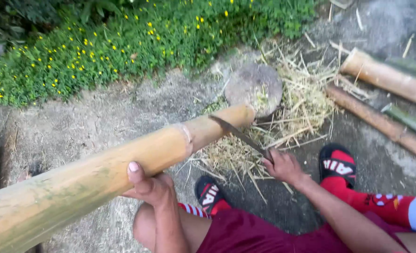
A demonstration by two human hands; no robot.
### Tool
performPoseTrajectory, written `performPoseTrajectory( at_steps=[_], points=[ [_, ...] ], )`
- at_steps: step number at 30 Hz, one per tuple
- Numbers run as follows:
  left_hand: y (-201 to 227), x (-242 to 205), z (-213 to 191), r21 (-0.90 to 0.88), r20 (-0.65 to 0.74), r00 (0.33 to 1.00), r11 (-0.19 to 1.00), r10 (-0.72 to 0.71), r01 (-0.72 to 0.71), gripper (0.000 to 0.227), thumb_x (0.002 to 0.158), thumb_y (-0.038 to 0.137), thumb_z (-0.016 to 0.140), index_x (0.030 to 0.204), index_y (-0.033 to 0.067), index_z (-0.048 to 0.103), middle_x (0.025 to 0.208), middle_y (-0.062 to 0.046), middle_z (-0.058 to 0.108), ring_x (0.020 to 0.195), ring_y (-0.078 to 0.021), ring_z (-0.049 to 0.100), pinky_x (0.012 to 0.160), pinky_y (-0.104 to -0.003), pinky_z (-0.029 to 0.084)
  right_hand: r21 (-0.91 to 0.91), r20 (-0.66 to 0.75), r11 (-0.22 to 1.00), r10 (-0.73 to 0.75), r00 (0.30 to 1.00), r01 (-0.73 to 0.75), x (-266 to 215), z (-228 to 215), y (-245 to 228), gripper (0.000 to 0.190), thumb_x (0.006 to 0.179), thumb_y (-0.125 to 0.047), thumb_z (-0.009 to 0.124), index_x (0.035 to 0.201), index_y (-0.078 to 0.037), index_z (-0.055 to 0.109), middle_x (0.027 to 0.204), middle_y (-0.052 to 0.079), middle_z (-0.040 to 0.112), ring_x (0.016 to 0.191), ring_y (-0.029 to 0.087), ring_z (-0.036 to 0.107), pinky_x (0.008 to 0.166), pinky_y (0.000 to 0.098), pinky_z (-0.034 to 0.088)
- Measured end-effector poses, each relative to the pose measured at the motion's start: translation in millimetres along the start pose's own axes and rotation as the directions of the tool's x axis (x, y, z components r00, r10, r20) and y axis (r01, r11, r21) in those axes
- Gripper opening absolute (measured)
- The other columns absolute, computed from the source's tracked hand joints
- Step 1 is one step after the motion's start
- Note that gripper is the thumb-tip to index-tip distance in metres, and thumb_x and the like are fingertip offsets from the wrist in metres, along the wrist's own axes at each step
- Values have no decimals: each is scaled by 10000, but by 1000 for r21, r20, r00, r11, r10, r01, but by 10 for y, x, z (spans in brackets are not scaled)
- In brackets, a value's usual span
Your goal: Cutting and smoothing a section of bamboo using a knife.
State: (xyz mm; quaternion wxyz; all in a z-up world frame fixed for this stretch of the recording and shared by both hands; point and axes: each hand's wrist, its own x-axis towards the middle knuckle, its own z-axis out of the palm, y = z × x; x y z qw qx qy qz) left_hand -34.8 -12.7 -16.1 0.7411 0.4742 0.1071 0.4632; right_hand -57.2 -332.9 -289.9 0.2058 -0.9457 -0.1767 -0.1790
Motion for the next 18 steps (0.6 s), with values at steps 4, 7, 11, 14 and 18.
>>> performPoseTrajectory(
  at_steps=[4, 7, 11, 14, 18],
  points=[
    [-44, 47, 21, -17, -14, 999, 999, 38, -38, 1008, 782, 268, 847, 1538, 59, 213, 1438, -150, 434, 1292, -287, 516, 1159, -492, 484, 63, 696, 684, 492, 523, -727, 61, 272, 450, 531, 1111, -437, 335, 1094, -79, 726, 533, 73, 620, 348, 153, 549, 321, 349, 501],
    [39, 32, 1, 5, -26, 999, 999, 44, -44, 1016, 790, 276, 858, 1544, 51, 215, 1447, -162, 444, 1301, -298, 529, 1168, -497, 483, 149, 718, 544, 514, 469, -826, -31, 148, 128, 472, 1080, -402, 322, 1099, -58, 645, 510, 81, 575, 323, 155, 487, 261, 366, 453],
    [18, 120, 2, 15, -55, 998, 999, 35, -35, 1009, 806, 271, 861, 1541, 69, 200, 1452, -171, 440, 1302, -312, 536, 1171, -516, 494, 180, 656, 607, 512, 555, -774, 43, 203, 225, 506, 1097, -447, 369, 1012, -14, 617, 501, 30, 520, 349, 122, 493, 292, 305, 397],
    [16, 233, -62, 37, -88, 995, 998, 48, -45, 994, 816, 253, 859, 1534, 93, 190, 1478, -167, 438, 1316, -304, 534, 1172, -508, 494, 312, 710, 341, 536, 456, -887, 121, 56, 243, 450, 1066, -427, 422, 1028, -14, 598, 532, 8, 524, 366, 106, 494, 300, 277, 387],
    [-159, 522, -616, 19, -173, 984, 999, -45, 49, 924, 829, 242, 853, 1521, 64, 268, 1448, -174, 485, 1295, -313, 560, 1158, -514, 513, 418, 807, 97, 416, 418, -903, 184, 12, 397, 390, 1037, -398, 451, 1063, -33, 589, 560, 30, 506, 350, 130, 441, 280, 309, 334]
  ],
)
